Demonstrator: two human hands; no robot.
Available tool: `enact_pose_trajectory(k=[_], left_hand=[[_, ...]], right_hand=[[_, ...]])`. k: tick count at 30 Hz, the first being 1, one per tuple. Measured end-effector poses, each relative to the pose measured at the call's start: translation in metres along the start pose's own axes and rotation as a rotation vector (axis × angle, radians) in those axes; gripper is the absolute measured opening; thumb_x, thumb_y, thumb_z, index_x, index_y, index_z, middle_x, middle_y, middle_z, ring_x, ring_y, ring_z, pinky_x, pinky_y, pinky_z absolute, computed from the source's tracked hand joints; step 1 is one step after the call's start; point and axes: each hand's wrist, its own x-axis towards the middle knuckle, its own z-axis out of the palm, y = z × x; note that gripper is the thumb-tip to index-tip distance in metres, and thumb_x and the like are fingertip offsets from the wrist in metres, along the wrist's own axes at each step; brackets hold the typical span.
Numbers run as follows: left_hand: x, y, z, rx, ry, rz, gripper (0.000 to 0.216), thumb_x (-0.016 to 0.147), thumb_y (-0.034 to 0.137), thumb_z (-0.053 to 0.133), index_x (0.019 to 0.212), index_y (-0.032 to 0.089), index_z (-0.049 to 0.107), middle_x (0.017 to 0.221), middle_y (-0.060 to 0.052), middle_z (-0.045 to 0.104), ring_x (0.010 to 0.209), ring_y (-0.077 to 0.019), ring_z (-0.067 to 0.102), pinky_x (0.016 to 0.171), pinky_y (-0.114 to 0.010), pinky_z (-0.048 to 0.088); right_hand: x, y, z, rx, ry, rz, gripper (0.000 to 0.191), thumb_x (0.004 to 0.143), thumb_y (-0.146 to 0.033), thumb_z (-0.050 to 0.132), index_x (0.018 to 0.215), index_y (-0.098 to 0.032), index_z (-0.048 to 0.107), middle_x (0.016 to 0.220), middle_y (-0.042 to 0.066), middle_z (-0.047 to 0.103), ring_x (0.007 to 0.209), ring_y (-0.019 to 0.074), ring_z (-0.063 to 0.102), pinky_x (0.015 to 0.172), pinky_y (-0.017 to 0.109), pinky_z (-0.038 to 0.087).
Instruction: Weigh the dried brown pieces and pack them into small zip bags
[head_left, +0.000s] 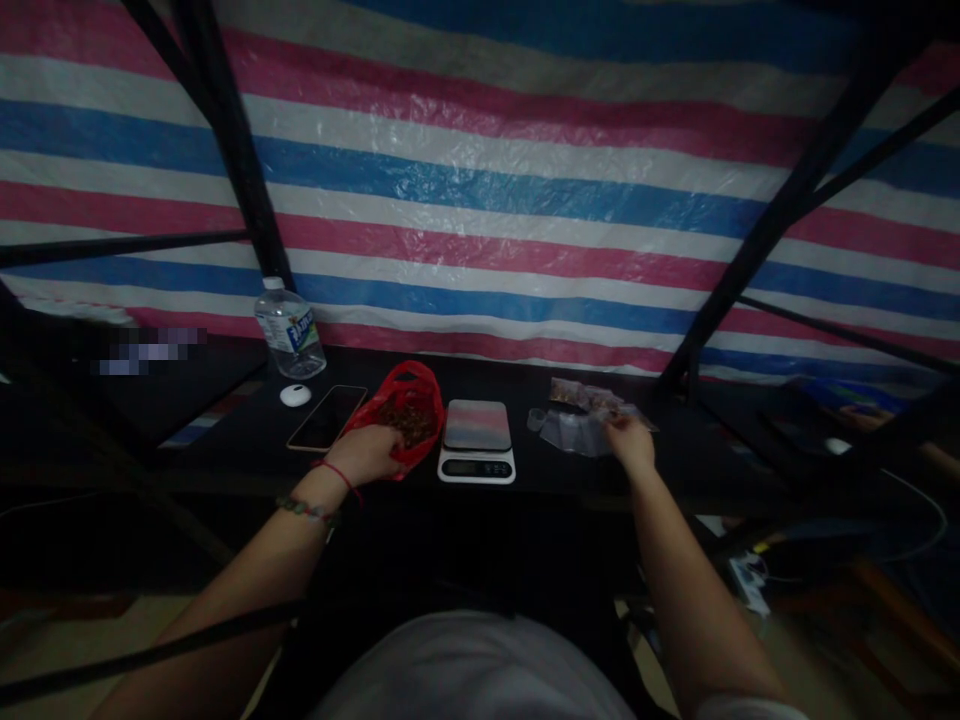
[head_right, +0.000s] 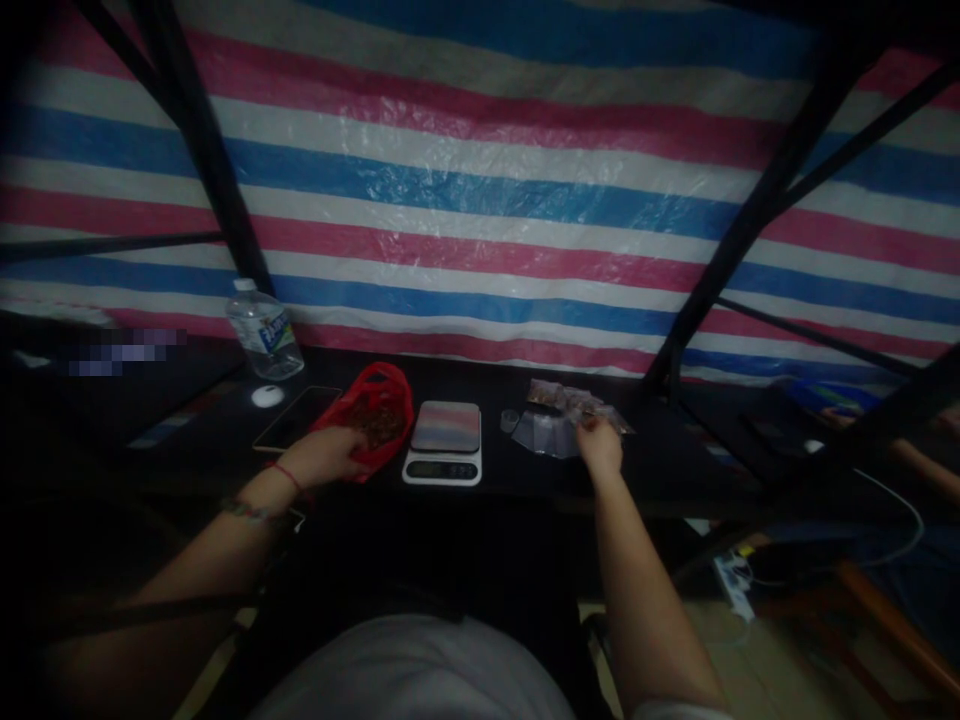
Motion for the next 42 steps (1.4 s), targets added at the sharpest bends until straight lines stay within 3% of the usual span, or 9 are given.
enact_pose_trajectory(k=[3,6,9,16,22,29,33,36,42], left_hand=[[0.0,-0.003,0.0,0.033,0.042,0.009,0.017,0.073,0.026,0.054,0.08,0.021,0.069,0.084,-0.007,0.069,0.074,-0.0203,0.063,0.064,-0.028,0.043],[-0.001,0.001,-0.01,0.048,0.348,0.032,0.023,0.08,0.023,0.046,0.089,0.018,0.066,0.094,-0.009,0.068,0.087,-0.0221,0.062,0.077,-0.031,0.044],[-0.002,0.006,-0.018,0.039,0.587,0.019,0.027,0.083,0.022,0.041,0.094,0.015,0.064,0.099,-0.011,0.067,0.093,-0.0234,0.06,0.084,-0.033,0.043],[0.0,0.012,-0.002,0.021,0.12,0.175,0.018,0.08,0.026,0.05,0.081,0.019,0.067,0.089,-0.008,0.068,0.084,-0.0207,0.062,0.076,-0.03,0.044],[0.002,0.006,0.01,0.001,0.012,0.173,0.023,0.074,0.035,0.059,0.088,0.019,0.068,0.098,-0.009,0.067,0.093,-0.0246,0.061,0.081,-0.032,0.045],[0.002,0.005,0.01,-0.032,0.075,0.184,0.025,0.071,0.018,0.058,0.094,0.02,0.068,0.108,-0.011,0.065,0.104,-0.0264,0.058,0.091,-0.036,0.043],[-0.008,0.025,-0.007,-0.268,0.227,0.287,0.045,0.07,0.039,0.067,0.109,0.018,0.063,0.127,-0.012,0.055,0.116,-0.0273,0.051,0.102,-0.038,0.037],[-0.018,0.049,-0.015,-0.632,0.352,0.341,0.046,0.079,0.043,0.059,0.116,0.016,0.056,0.118,-0.012,0.059,0.105,-0.0225,0.057,0.094,-0.035,0.044],[-0.024,0.072,-0.008,-1.141,0.127,0.297,0.03,0.082,0.042,0.055,0.084,0.013,0.058,0.072,-0.001,0.061,0.052,-0.0078,0.052,0.05,-0.02,0.043]], right_hand=[[0.005,0.019,0.003,-0.131,0.059,0.064,0.046,0.073,-0.048,0.058,0.11,-0.019,0.061,0.108,0.013,0.062,0.101,0.0296,0.058,0.084,0.041,0.046],[0.016,0.026,-0.003,-0.183,0.201,0.114,0.054,0.076,-0.05,0.053,0.123,-0.023,0.053,0.121,0.016,0.054,0.113,0.0343,0.05,0.088,0.049,0.044],[0.032,0.033,-0.007,-0.204,0.127,0.235,0.064,0.074,-0.056,0.053,0.128,-0.022,0.049,0.125,0.02,0.051,0.117,0.0404,0.045,0.087,0.056,0.042],[0.047,0.051,0.009,-0.17,0.026,0.291,0.072,0.063,-0.06,0.063,0.122,-0.018,0.056,0.119,0.021,0.057,0.11,0.0444,0.052,0.083,0.053,0.045],[0.05,0.049,0.001,-0.01,0.077,0.151,0.048,0.069,-0.04,0.063,0.108,-0.012,0.065,0.102,0.019,0.066,0.097,0.0332,0.062,0.08,0.039,0.048],[0.026,-0.045,-0.029,0.481,0.432,-0.206,0.039,0.073,-0.034,0.057,0.103,-0.01,0.064,0.096,0.014,0.067,0.085,0.0239,0.062,0.078,0.035,0.049],[-0.028,-0.123,-0.027,0.862,-0.008,-0.395,0.044,0.071,-0.041,0.063,0.106,-0.015,0.06,0.09,0.008,0.066,0.073,0.0185,0.061,0.064,0.031,0.051],[-0.077,-0.161,-0.018,0.989,-0.358,-0.507,0.04,0.065,-0.036,0.071,0.099,-0.018,0.062,0.084,0.003,0.065,0.07,0.0149,0.06,0.064,0.028,0.049],[-0.127,-0.172,-0.002,1.007,-0.82,-0.53,0.037,0.063,-0.026,0.075,0.098,-0.019,0.064,0.083,0.001,0.066,0.073,0.0131,0.061,0.066,0.026,0.048]])
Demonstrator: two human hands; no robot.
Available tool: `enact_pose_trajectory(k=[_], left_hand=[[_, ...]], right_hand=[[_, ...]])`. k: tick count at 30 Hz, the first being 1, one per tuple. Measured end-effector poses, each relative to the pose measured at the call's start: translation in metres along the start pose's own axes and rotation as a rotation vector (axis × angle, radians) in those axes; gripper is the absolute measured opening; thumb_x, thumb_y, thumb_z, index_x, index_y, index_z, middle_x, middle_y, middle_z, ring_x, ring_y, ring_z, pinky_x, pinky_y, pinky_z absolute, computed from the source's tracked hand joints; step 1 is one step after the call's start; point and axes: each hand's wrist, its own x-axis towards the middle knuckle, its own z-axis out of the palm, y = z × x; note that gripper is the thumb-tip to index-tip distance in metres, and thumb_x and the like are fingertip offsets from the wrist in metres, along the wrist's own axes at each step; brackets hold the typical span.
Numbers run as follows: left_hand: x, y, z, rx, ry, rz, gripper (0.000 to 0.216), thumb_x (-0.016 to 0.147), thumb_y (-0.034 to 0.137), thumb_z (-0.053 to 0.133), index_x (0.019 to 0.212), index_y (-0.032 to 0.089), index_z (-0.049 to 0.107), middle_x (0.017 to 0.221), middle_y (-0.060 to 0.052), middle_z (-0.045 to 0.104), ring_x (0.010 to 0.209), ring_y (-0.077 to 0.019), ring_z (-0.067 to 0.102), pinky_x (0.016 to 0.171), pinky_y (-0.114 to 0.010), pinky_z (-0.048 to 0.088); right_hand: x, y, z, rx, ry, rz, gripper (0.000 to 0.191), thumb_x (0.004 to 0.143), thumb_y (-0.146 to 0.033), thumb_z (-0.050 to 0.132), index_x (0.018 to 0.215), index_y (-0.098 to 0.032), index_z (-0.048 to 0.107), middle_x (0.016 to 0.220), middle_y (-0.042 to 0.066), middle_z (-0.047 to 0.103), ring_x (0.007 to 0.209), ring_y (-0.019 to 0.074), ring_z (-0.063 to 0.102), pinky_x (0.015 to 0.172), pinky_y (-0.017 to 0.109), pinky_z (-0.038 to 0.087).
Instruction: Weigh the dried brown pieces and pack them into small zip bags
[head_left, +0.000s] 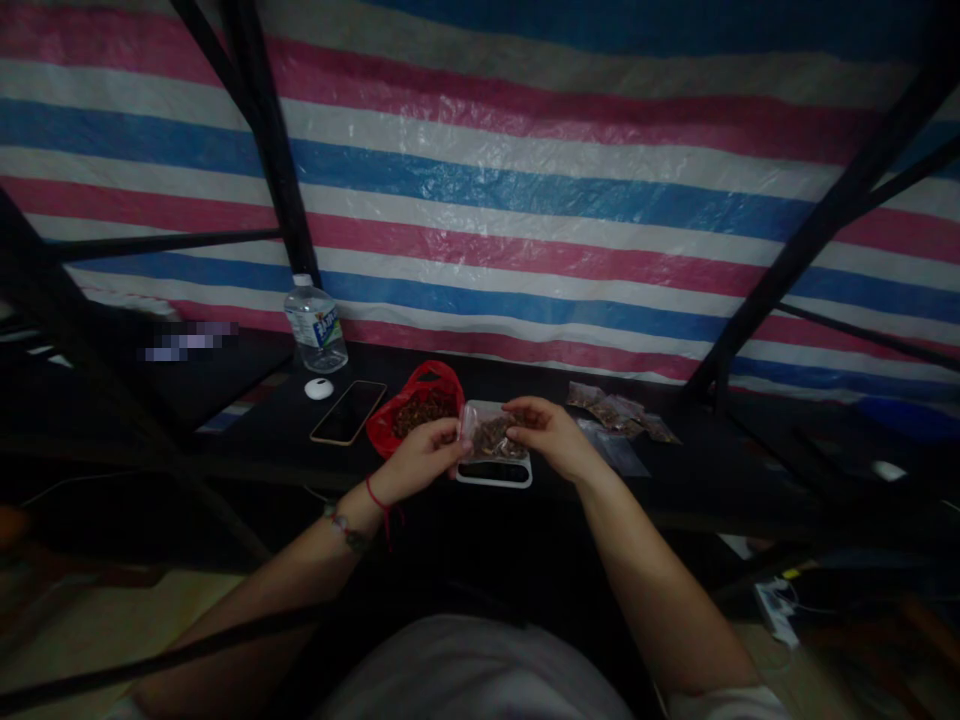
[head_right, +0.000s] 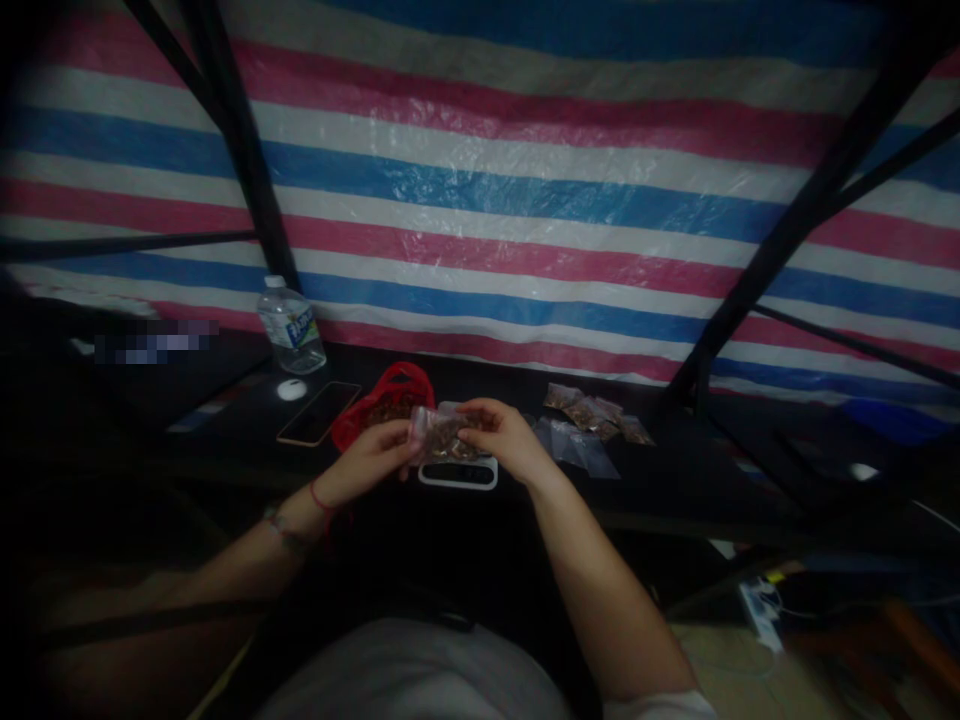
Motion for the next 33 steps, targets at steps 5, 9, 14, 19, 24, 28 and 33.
enact_pose_trajectory(k=[5,9,14,19,24,28,33], left_hand=[[0.0,-0.005,-0.001,-0.121,-0.242,-0.087,0.033,0.081,0.043,0.058,0.073,0.011,0.059,0.067,-0.002,0.062,0.049,-0.0078,0.055,0.048,-0.019,0.042],[0.003,-0.012,0.008,-0.195,-0.186,-0.091,0.035,0.08,0.045,0.058,0.077,0.01,0.061,0.072,-0.005,0.065,0.05,-0.0088,0.058,0.051,-0.02,0.045],[0.005,-0.022,0.023,-0.139,-0.097,-0.094,0.035,0.08,0.046,0.057,0.071,0.012,0.057,0.061,0.0,0.059,0.049,-0.0091,0.057,0.049,-0.021,0.046],[0.004,-0.024,0.027,-0.059,-0.075,-0.069,0.038,0.082,0.048,0.054,0.065,0.013,0.055,0.054,0.002,0.055,0.047,-0.0085,0.054,0.048,-0.019,0.042],[0.005,-0.023,0.026,0.0,-0.089,-0.079,0.041,0.083,0.048,0.051,0.061,0.013,0.055,0.049,0.001,0.055,0.045,-0.0088,0.054,0.047,-0.019,0.042],[0.004,-0.024,0.025,-0.041,-0.089,-0.07,0.04,0.084,0.049,0.05,0.066,0.013,0.057,0.053,0.001,0.057,0.045,-0.0089,0.054,0.047,-0.02,0.043],[0.005,-0.026,0.025,-0.123,-0.026,-0.112,0.034,0.082,0.045,0.054,0.074,0.012,0.059,0.054,0.001,0.058,0.043,-0.009,0.055,0.045,-0.019,0.043]], right_hand=[[-0.004,0.02,-0.001,-0.021,0.097,0.024,0.043,0.064,-0.029,0.074,0.104,-0.02,0.061,0.092,0.003,0.066,0.073,0.0136,0.06,0.066,0.027,0.048],[-0.007,0.027,0.001,-0.341,0.309,-0.055,0.024,0.071,-0.032,0.067,0.089,-0.018,0.064,0.084,0.003,0.065,0.069,0.0133,0.057,0.065,0.026,0.046],[-0.02,0.01,0.021,-0.446,-0.088,-0.064,0.02,0.08,-0.034,0.061,0.09,-0.02,0.07,0.087,0.003,0.068,0.076,0.0156,0.061,0.07,0.027,0.046],[-0.029,-0.001,0.039,-0.555,-0.105,-0.115,0.025,0.07,-0.025,0.072,0.095,-0.021,0.07,0.09,0.004,0.067,0.081,0.017,0.06,0.073,0.027,0.046],[-0.025,0.003,0.037,-0.563,-0.128,-0.115,0.018,0.076,-0.015,0.06,0.088,-0.021,0.072,0.087,0.003,0.068,0.079,0.0156,0.06,0.071,0.025,0.045],[-0.021,0.006,0.031,-0.391,-0.184,-0.095,0.017,0.083,-0.025,0.056,0.081,-0.021,0.072,0.084,0.002,0.069,0.079,0.0155,0.061,0.072,0.025,0.047],[-0.02,0.011,0.03,-0.35,-0.149,-0.049,0.02,0.084,-0.028,0.054,0.081,-0.019,0.071,0.078,0.002,0.067,0.074,0.015,0.061,0.069,0.025,0.047]])
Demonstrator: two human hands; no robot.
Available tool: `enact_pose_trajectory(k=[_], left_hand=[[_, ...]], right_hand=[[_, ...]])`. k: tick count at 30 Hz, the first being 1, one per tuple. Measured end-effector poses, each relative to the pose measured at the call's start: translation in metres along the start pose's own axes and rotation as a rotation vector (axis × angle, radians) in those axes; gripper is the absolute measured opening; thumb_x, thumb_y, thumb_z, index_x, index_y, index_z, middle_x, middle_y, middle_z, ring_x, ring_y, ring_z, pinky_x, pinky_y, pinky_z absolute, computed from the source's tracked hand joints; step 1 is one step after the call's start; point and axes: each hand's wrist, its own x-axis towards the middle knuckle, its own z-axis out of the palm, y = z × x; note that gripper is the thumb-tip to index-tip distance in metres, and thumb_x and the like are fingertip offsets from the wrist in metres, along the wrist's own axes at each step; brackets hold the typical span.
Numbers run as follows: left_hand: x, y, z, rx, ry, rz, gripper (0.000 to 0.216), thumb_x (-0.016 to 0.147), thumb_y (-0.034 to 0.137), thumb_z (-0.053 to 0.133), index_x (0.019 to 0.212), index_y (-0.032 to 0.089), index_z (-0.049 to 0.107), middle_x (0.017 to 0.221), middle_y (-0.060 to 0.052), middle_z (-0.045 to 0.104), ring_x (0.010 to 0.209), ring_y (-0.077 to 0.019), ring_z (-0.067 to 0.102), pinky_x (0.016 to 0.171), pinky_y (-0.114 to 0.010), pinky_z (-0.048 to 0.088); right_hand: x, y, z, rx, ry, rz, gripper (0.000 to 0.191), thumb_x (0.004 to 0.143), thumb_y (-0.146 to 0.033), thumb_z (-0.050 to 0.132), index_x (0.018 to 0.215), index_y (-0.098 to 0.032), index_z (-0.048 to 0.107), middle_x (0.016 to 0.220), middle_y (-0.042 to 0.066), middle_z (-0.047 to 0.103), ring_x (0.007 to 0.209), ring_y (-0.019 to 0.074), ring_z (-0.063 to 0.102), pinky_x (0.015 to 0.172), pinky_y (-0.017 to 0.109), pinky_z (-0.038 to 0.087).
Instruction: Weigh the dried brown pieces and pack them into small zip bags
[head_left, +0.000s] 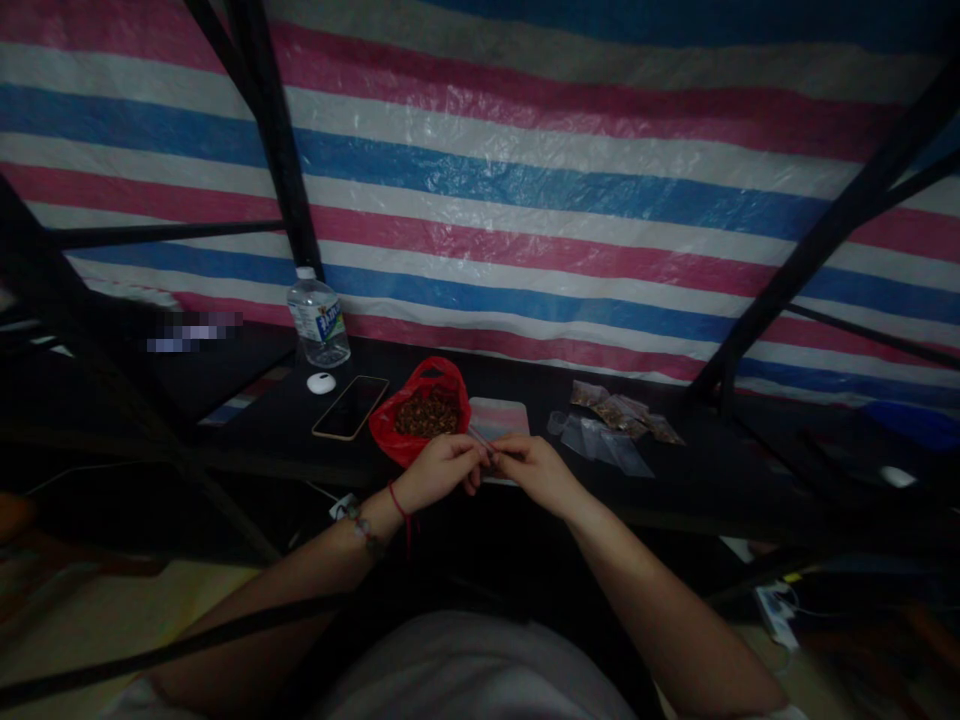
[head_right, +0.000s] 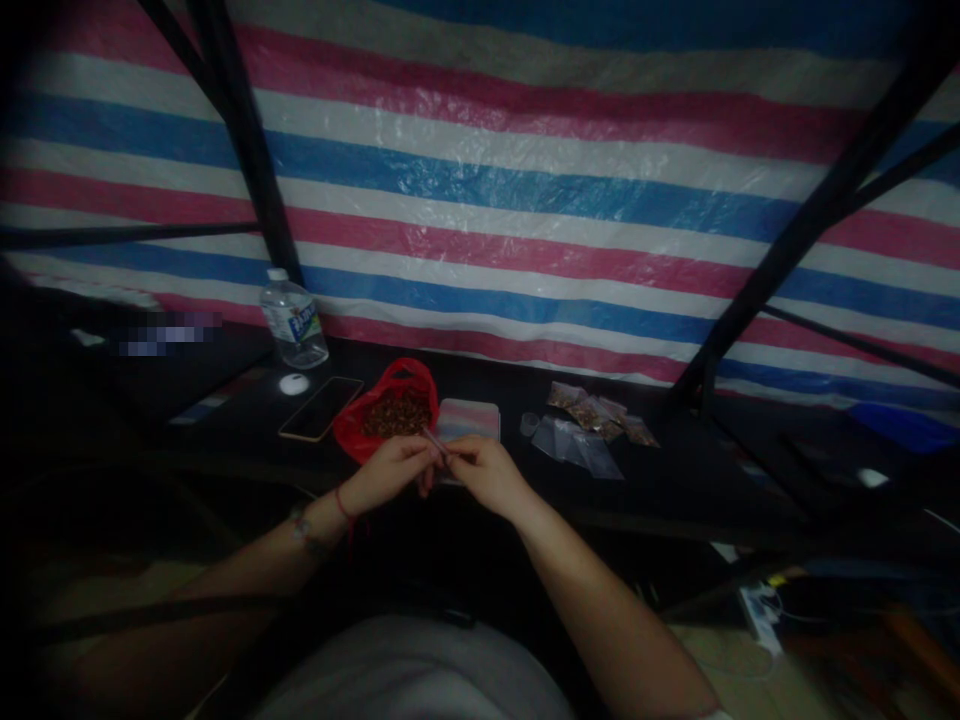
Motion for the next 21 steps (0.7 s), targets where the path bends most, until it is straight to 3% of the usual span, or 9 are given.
enact_pose_trajectory(k=[8,11,16,19,21], left_hand=[[0.0,0.003,0.001,0.002,0.104,-0.05,0.024,0.079,0.033,0.052,0.069,0.013,0.059,0.051,0.001,0.057,0.044,-0.0101,0.056,0.045,-0.02,0.044],[0.0,0.006,0.0,0.057,0.082,-0.021,0.023,0.079,0.028,0.049,0.064,0.014,0.058,0.049,0.002,0.055,0.042,-0.0094,0.054,0.046,-0.02,0.042],[-0.003,0.006,0.0,0.16,-0.056,-0.006,0.022,0.076,0.023,0.045,0.059,0.015,0.056,0.045,0.003,0.052,0.042,-0.009,0.052,0.047,-0.019,0.039],[-0.003,0.003,0.001,0.215,-0.103,-0.017,0.021,0.074,0.022,0.044,0.056,0.015,0.053,0.045,0.004,0.05,0.041,-0.0089,0.051,0.044,-0.018,0.036],[-0.003,0.001,0.002,0.246,-0.063,-0.051,0.021,0.072,0.022,0.042,0.053,0.016,0.05,0.043,0.004,0.046,0.039,-0.0085,0.048,0.04,-0.018,0.032]], right_hand=[[0.0,0.001,0.007,-0.206,0.07,-0.125,0.021,0.085,-0.022,0.052,0.088,-0.024,0.072,0.085,0.003,0.069,0.083,0.0168,0.062,0.076,0.028,0.046],[0.0,0.0,0.008,-0.2,0.078,-0.082,0.019,0.083,-0.026,0.054,0.086,-0.024,0.073,0.084,0.002,0.07,0.08,0.0171,0.062,0.072,0.027,0.046],[-0.002,0.0,0.009,-0.284,0.07,0.081,0.022,0.081,-0.023,0.051,0.071,-0.019,0.07,0.065,0.0,0.066,0.058,0.0129,0.056,0.056,0.023,0.038],[-0.003,0.0,0.013,-0.445,0.05,0.046,0.021,0.079,-0.02,0.05,0.065,-0.018,0.065,0.061,0.0,0.061,0.056,0.0115,0.052,0.054,0.022,0.034],[-0.003,-0.001,0.014,-0.585,0.07,0.015,0.021,0.079,-0.02,0.049,0.063,-0.018,0.063,0.063,0.001,0.06,0.059,0.0119,0.052,0.056,0.023,0.032]])
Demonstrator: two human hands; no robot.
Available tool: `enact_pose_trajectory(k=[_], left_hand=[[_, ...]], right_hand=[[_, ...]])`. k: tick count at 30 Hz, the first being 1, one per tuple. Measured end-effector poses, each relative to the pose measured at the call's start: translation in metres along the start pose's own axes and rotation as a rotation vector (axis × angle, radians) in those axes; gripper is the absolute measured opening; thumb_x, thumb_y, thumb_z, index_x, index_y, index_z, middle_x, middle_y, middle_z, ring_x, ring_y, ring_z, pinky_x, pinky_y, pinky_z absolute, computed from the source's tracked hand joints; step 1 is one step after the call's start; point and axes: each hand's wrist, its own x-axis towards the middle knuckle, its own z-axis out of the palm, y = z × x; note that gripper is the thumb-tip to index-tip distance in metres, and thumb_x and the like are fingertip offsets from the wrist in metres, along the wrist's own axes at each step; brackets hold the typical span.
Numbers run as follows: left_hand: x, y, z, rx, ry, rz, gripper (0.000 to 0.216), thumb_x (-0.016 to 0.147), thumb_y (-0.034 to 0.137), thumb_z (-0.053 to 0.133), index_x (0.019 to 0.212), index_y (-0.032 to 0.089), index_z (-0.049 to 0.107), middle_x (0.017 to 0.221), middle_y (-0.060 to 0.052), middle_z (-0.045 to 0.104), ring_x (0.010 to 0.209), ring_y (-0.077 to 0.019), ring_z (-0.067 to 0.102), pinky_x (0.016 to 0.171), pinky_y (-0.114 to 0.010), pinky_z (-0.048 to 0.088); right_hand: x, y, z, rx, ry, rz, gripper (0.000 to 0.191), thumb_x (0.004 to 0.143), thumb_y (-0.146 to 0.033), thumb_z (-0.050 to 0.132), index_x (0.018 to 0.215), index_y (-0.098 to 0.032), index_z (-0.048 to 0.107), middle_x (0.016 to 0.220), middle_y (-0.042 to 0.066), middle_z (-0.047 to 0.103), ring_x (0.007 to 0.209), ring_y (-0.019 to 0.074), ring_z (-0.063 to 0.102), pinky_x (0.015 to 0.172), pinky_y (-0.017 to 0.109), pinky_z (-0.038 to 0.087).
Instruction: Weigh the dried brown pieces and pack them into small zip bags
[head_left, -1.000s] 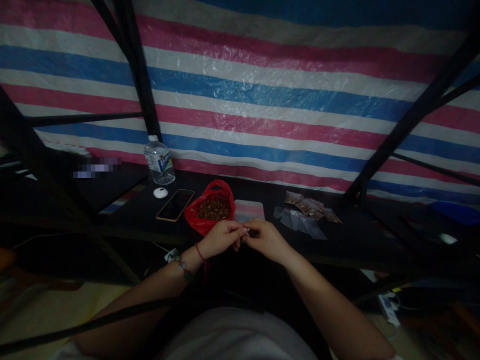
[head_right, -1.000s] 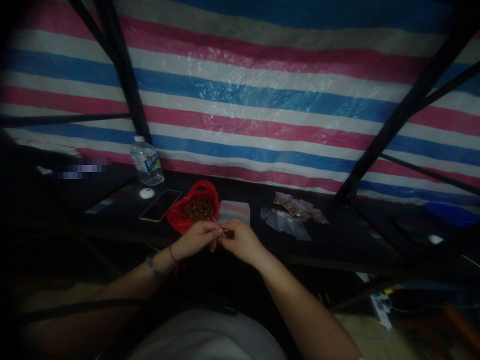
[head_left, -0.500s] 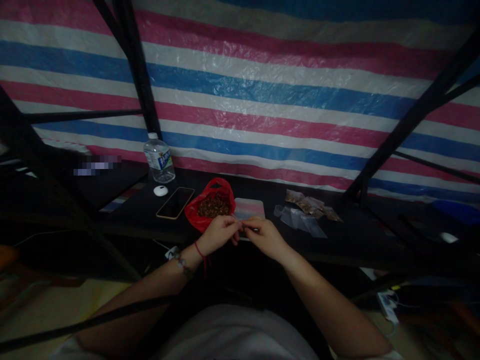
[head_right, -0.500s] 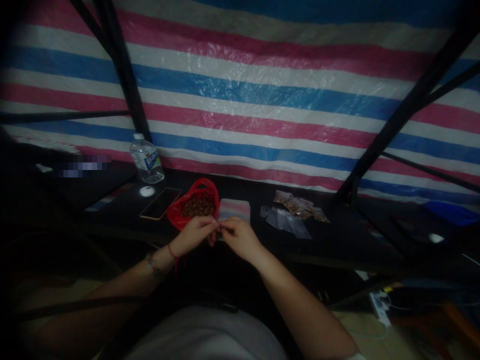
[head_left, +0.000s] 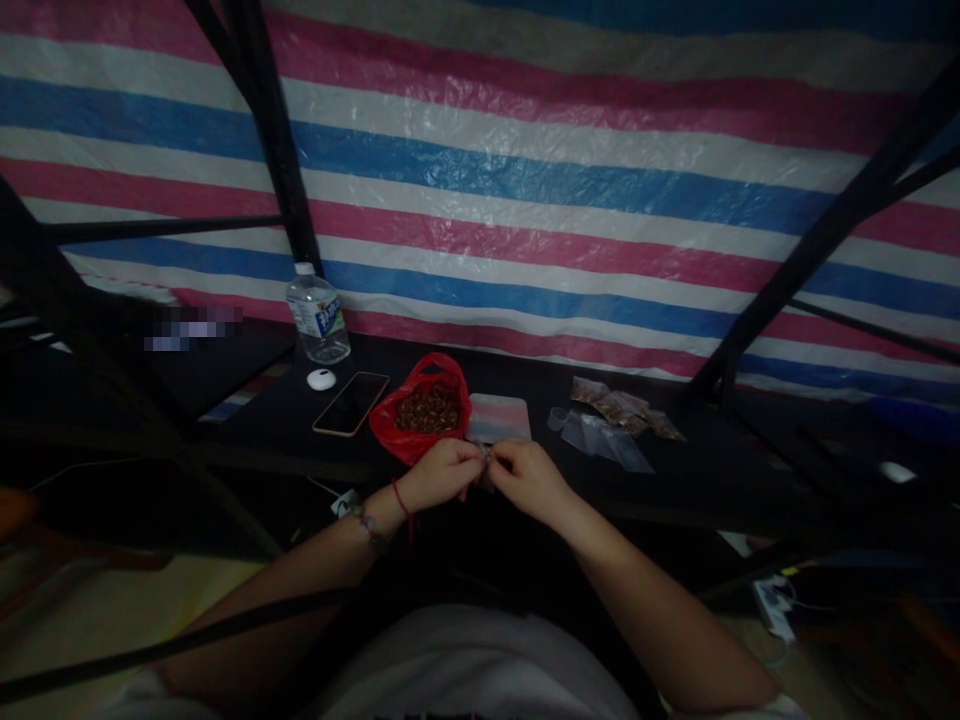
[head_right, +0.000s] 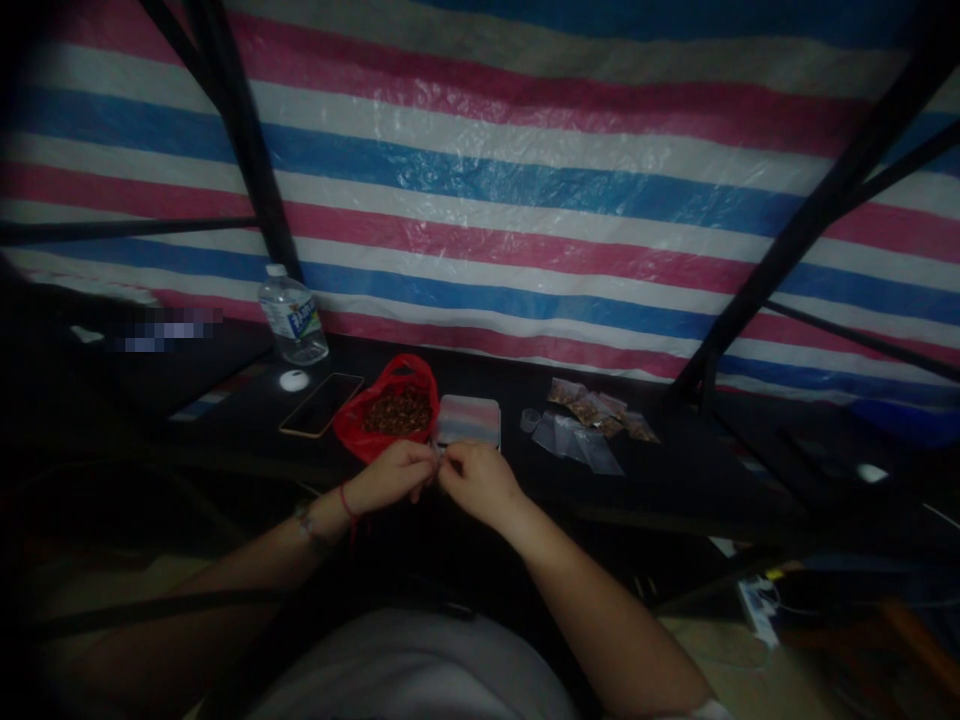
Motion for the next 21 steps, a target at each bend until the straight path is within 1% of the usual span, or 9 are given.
enact_pose_trajectory(k=[4,7,9,11,13,15,16,18,21], left_hand=[[0.002,-0.003,-0.003,0.107,0.132,-0.093,0.025,0.072,0.023,0.04,0.047,0.018,0.044,0.037,0.005,0.039,0.034,-0.0083,0.04,0.038,-0.019,0.027],[0.003,-0.002,-0.009,0.201,0.152,-0.053,0.028,0.073,0.024,0.04,0.046,0.017,0.045,0.039,0.004,0.041,0.039,-0.0092,0.042,0.041,-0.02,0.03],[0.002,0.0,-0.014,0.258,0.167,0.046,0.026,0.071,0.023,0.042,0.047,0.016,0.049,0.048,0.001,0.05,0.048,-0.0106,0.049,0.048,-0.021,0.037],[0.002,0.002,-0.02,0.243,0.179,0.153,0.023,0.069,0.02,0.044,0.05,0.015,0.055,0.065,-0.002,0.061,0.064,-0.0125,0.056,0.059,-0.021,0.043],[0.002,0.004,-0.026,0.156,0.198,0.199,0.024,0.07,0.019,0.042,0.053,0.014,0.058,0.081,-0.005,0.065,0.073,-0.0138,0.059,0.063,-0.022,0.046],[0.002,0.005,-0.033,0.083,0.248,0.204,0.026,0.071,0.019,0.041,0.053,0.014,0.059,0.086,-0.006,0.067,0.075,-0.0148,0.06,0.066,-0.024,0.048],[0.003,0.005,-0.036,0.066,0.288,0.208,0.026,0.071,0.019,0.041,0.053,0.014,0.059,0.087,-0.007,0.068,0.076,-0.0154,0.061,0.068,-0.025,0.048],[0.004,0.005,-0.043,0.057,0.351,0.239,0.025,0.07,0.019,0.042,0.052,0.014,0.059,0.089,-0.008,0.069,0.08,-0.0172,0.061,0.075,-0.027,0.049],[0.006,-0.002,-0.055,0.058,0.406,0.274,0.024,0.071,0.02,0.043,0.055,0.014,0.059,0.09,-0.009,0.069,0.084,-0.0188,0.062,0.078,-0.029,0.049]], right_hand=[[0.0,0.0,-0.005,-0.221,0.16,0.109,0.018,0.077,-0.021,0.05,0.062,-0.017,0.06,0.067,0.003,0.061,0.062,0.0134,0.052,0.056,0.024,0.03],[0.002,0.006,-0.008,-0.155,0.144,0.15,0.019,0.074,-0.021,0.053,0.056,-0.017,0.057,0.06,0.002,0.058,0.057,0.012,0.048,0.055,0.024,0.03],[0.004,0.01,-0.006,0.003,0.108,0.108,0.021,0.075,-0.021,0.053,0.054,-0.017,0.056,0.058,0.001,0.055,0.057,0.0115,0.048,0.056,0.023,0.033],[0.008,0.015,-0.001,0.226,0.142,0.055,0.017,0.077,-0.025,0.054,0.062,-0.018,0.061,0.072,0.002,0.06,0.071,0.014,0.054,0.062,0.024,0.039],[0.011,0.019,0.007,0.485,0.23,0.073,0.016,0.075,-0.03,0.058,0.085,-0.021,0.066,0.1,0.005,0.062,0.092,0.0178,0.056,0.073,0.027,0.044],[0.015,0.023,0.016,0.771,0.273,0.188,0.042,0.072,-0.033,0.064,0.113,-0.028,0.059,0.122,0.004,0.054,0.103,0.0194,0.054,0.08,0.031,0.046],[0.017,0.024,0.019,0.915,0.252,0.261,0.053,0.07,-0.032,0.067,0.122,-0.032,0.053,0.126,0.003,0.052,0.103,0.0191,0.055,0.081,0.033,0.047],[0.022,0.026,0.024,1.188,0.124,0.381,0.063,0.069,-0.032,0.069,0.128,-0.035,0.046,0.121,0.003,0.056,0.097,0.0181,0.059,0.079,0.034,0.049],[0.037,0.029,0.027,1.44,-0.087,0.424,0.057,0.067,-0.03,0.073,0.121,-0.029,0.053,0.103,0.003,0.064,0.085,0.0165,0.063,0.07,0.03,0.05]])
